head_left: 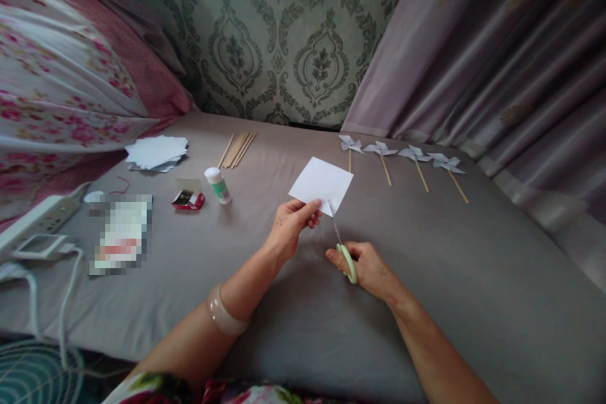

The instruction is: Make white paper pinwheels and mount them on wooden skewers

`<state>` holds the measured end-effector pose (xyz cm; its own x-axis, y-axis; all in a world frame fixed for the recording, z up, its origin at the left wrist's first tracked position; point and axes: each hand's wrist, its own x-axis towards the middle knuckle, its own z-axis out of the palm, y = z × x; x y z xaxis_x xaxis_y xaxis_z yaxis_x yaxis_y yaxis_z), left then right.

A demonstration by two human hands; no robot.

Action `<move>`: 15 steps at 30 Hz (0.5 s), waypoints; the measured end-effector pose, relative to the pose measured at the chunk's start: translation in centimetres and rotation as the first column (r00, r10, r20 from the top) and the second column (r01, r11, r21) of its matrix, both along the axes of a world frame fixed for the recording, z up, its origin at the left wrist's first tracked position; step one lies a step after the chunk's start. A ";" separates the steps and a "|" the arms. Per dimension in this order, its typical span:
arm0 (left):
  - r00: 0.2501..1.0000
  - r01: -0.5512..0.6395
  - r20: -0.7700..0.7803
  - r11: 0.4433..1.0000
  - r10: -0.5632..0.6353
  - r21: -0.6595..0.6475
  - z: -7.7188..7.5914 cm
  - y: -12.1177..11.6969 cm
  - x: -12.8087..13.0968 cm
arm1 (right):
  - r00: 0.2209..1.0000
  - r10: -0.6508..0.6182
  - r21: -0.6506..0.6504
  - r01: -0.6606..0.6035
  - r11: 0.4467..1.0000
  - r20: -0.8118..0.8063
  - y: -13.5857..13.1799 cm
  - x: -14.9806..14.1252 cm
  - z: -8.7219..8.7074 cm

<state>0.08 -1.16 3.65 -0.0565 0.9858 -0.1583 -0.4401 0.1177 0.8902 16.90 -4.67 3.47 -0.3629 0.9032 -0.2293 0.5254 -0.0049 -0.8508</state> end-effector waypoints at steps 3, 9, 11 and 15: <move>1.000 0.002 -0.002 1.000 -0.002 0.003 0.0 0.0 0.0 | 1.000 -0.012 0.019 0.012 1.000 0.017 0.0 0.0 -0.2; 0.999 0.030 -0.019 1.000 -0.029 0.010 -0.2 -0.1 0.1 | 1.000 -0.026 0.036 0.026 0.999 0.003 0.0 -0.1 -0.4; 0.998 0.061 -0.025 0.998 -0.061 0.007 -0.1 -0.3 0.2 | 0.999 -0.035 0.038 0.036 0.999 -0.015 0.0 0.0 -0.4; 0.995 0.102 -0.014 0.995 -0.102 -0.001 0.0 -0.6 0.6 | 0.998 -0.065 0.050 0.066 0.997 -0.012 0.0 0.1 -0.6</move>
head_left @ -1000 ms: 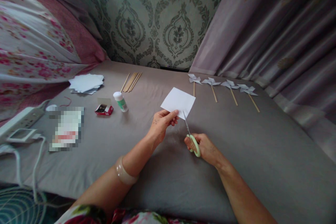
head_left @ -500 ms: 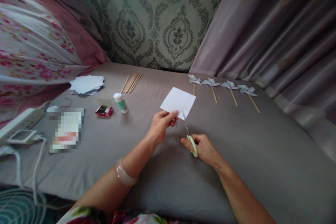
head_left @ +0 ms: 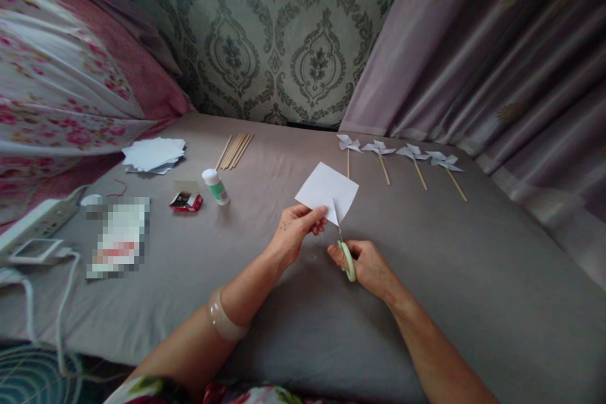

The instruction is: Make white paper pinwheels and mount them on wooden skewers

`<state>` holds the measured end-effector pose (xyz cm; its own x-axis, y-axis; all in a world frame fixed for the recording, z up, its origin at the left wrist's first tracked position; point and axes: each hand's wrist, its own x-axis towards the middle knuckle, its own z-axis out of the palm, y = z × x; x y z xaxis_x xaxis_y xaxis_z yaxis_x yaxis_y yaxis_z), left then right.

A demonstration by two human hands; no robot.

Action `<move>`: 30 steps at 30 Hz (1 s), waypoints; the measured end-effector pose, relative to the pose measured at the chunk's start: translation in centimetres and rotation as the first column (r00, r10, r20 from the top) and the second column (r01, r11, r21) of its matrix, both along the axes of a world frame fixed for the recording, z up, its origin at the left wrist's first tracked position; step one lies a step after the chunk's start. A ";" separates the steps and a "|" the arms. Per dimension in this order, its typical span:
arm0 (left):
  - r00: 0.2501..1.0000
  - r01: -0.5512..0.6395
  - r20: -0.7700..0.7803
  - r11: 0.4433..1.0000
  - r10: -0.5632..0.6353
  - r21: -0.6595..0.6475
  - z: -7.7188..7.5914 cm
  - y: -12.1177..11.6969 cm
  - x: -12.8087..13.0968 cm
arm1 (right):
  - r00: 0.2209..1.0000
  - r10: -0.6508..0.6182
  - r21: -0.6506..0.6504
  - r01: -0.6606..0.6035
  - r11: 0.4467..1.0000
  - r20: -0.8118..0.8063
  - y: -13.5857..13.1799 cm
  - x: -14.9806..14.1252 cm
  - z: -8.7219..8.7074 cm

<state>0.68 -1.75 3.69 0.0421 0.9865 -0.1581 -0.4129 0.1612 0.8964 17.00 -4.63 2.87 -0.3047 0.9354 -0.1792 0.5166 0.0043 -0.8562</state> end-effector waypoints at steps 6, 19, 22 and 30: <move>1.000 -0.002 0.000 1.000 0.002 -0.003 -0.1 0.0 0.0 | 1.000 -0.021 0.002 0.021 1.000 0.015 0.0 -0.1 0.0; 1.000 -0.007 0.014 1.000 0.007 -0.022 -0.1 0.0 0.0 | 0.999 -0.035 0.029 0.035 0.999 0.021 0.0 -0.3 0.2; 1.000 -0.009 0.016 1.000 0.010 -0.030 -0.1 0.0 0.1 | 0.999 -0.038 0.041 0.037 0.998 0.015 -0.1 -0.3 0.2; 0.999 0.000 0.035 0.999 0.001 -0.032 -0.2 0.0 0.0 | 0.999 -0.028 0.013 0.028 1.000 0.016 0.0 -0.2 0.0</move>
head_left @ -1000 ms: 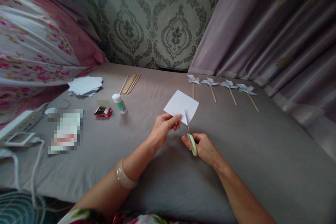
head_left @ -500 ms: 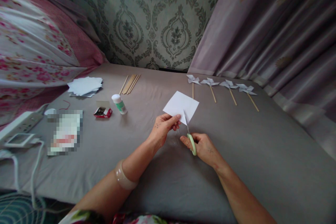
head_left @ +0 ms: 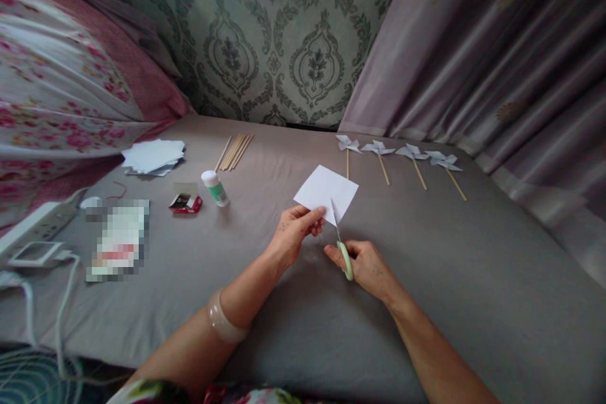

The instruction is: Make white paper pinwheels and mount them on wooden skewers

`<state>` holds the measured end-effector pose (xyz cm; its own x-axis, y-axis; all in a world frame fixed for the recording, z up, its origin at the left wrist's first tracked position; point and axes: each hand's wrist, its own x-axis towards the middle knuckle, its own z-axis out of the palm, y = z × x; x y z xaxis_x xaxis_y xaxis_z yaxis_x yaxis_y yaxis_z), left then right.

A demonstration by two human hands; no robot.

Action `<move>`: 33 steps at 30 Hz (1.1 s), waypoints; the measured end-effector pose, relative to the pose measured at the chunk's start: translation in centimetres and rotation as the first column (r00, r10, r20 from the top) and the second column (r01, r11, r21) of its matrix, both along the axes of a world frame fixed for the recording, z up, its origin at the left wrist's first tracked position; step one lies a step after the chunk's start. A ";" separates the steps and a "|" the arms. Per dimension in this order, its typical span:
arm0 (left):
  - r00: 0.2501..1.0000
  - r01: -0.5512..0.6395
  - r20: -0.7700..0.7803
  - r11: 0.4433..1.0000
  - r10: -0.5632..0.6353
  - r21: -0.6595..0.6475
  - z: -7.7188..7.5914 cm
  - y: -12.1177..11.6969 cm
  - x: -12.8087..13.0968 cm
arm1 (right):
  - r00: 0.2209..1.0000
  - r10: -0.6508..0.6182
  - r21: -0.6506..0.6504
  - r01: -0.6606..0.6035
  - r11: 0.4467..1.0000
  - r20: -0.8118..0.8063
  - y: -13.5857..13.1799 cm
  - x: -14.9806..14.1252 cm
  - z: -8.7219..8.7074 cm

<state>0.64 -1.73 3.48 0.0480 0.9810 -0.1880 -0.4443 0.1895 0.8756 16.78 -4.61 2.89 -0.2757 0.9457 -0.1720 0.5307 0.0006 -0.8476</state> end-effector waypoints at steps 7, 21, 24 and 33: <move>1.000 -0.001 -0.012 1.000 0.001 0.016 0.0 0.0 0.0 | 1.000 -0.004 0.017 0.004 1.000 -0.008 0.0 -0.1 -0.1; 1.000 -0.004 -0.012 1.000 0.004 0.001 -0.4 0.0 0.1 | 1.000 0.006 0.051 -0.006 0.999 -0.001 -0.1 -0.2 0.2; 1.000 -0.006 -0.014 1.000 0.006 0.003 -0.4 0.0 0.1 | 1.000 0.011 0.032 -0.011 0.999 -0.007 -0.1 -0.2 0.0; 1.000 -0.004 -0.004 1.000 0.004 -0.006 -0.4 0.1 0.1 | 1.000 0.013 0.019 -0.012 1.000 -0.005 -0.1 -0.1 -0.3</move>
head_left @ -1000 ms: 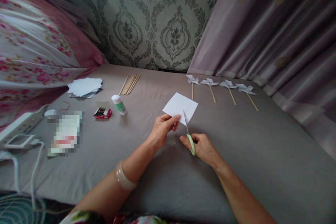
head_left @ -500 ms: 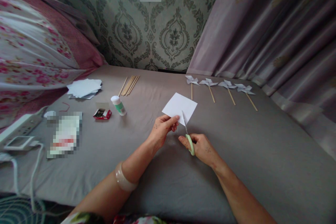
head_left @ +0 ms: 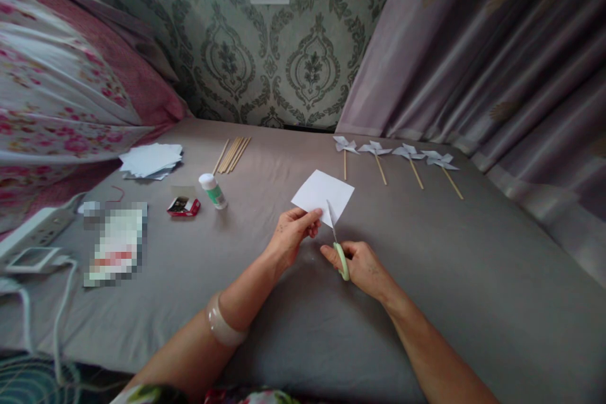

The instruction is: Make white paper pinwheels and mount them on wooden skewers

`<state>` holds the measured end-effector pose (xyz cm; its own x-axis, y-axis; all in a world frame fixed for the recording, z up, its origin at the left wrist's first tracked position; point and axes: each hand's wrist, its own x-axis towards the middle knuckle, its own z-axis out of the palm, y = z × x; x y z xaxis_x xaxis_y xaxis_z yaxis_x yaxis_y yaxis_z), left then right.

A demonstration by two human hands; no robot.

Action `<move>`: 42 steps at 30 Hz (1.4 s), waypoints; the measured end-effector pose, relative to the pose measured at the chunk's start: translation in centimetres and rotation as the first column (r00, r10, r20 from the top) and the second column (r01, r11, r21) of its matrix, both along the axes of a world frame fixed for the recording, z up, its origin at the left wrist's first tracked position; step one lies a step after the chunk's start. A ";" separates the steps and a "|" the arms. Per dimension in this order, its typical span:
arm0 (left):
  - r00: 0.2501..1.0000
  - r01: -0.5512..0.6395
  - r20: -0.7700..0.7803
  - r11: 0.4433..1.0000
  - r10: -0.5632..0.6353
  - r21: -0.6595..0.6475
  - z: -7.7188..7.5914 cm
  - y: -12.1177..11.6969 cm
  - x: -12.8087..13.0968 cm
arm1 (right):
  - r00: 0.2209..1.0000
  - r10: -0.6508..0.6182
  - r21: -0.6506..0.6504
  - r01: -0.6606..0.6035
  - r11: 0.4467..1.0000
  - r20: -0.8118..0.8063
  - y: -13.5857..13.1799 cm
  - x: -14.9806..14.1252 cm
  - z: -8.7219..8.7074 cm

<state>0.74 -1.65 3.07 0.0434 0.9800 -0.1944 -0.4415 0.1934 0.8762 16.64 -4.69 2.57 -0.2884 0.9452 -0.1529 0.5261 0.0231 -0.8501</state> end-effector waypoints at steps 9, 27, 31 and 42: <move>1.000 0.007 0.028 0.999 -0.006 -0.031 0.1 0.0 0.1 | 0.989 0.093 -0.092 -0.104 0.990 -0.117 -0.1 0.3 0.8; 0.988 -0.139 -0.065 0.990 0.141 0.028 0.0 1.1 -1.6 | 0.935 -0.187 -0.067 0.175 0.982 -0.302 1.6 3.4 1.4; 0.994 0.082 -0.081 0.996 -0.080 0.024 0.1 0.6 -1.4 | 0.790 -0.388 -0.152 0.361 0.920 -0.474 2.6 4.1 1.1; 0.923 0.311 -0.232 0.950 -0.308 -0.024 0.8 0.2 -1.4 | 0.692 -0.456 -0.293 0.349 0.890 -0.560 2.6 4.1 0.7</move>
<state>-0.70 -1.40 3.91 0.3004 0.9275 -0.2224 -0.1476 0.2755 0.9499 20.78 -2.14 3.26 0.0339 0.9717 -0.2337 -0.1646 -0.2252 -0.9603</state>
